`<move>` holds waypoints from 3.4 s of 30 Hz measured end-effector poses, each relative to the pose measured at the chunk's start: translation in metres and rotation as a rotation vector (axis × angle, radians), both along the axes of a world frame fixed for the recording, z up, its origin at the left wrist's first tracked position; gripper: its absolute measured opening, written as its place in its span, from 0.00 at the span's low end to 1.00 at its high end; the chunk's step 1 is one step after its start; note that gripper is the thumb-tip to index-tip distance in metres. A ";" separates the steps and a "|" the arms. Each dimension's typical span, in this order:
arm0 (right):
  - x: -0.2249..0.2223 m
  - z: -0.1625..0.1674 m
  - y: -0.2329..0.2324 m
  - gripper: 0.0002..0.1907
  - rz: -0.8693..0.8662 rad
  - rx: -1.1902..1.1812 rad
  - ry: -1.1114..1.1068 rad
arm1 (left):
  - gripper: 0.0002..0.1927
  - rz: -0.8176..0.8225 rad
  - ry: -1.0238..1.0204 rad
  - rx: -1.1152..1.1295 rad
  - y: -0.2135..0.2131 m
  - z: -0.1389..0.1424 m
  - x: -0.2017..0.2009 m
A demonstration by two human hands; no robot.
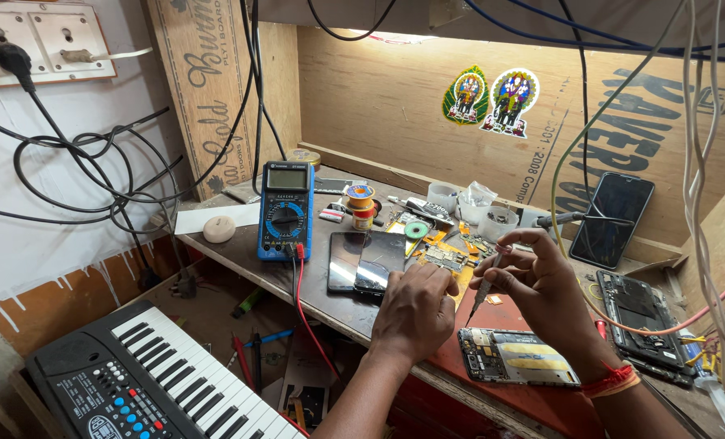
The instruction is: The person repairs a disassembled smartphone at a workbench, using a soldering iron and tweezers to work on the exposed internal board and reposition small components, with a multimeter connected nearby. They hold the phone chassis steady with one hand while applying the iron with the other throughout the clip.
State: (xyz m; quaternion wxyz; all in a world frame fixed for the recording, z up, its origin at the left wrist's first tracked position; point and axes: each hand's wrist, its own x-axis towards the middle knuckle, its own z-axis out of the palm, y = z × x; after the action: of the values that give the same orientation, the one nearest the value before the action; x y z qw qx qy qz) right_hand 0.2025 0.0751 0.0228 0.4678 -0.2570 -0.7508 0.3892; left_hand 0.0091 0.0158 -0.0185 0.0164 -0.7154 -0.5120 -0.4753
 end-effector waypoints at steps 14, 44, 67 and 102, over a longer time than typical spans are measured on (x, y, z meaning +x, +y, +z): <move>-0.002 0.001 -0.002 0.20 -0.021 0.017 -0.013 | 0.05 0.003 0.006 0.021 0.000 0.000 0.000; -0.004 -0.004 -0.008 0.25 0.035 0.229 -0.089 | 0.05 0.001 0.020 0.010 0.002 -0.002 0.000; 0.003 -0.009 -0.003 0.22 0.104 0.177 -0.063 | 0.05 0.003 0.011 -0.006 0.001 0.000 0.000; 0.006 -0.002 0.005 0.16 -0.124 0.249 -0.031 | 0.03 -0.009 -0.007 -0.010 -0.003 0.003 -0.001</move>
State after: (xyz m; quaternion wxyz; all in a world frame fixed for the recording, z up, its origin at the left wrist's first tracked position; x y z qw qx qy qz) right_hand 0.2081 0.0800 0.0206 0.5076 -0.2487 -0.7831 0.2593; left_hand 0.0086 0.0130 -0.0160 0.0091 -0.7160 -0.5113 -0.4753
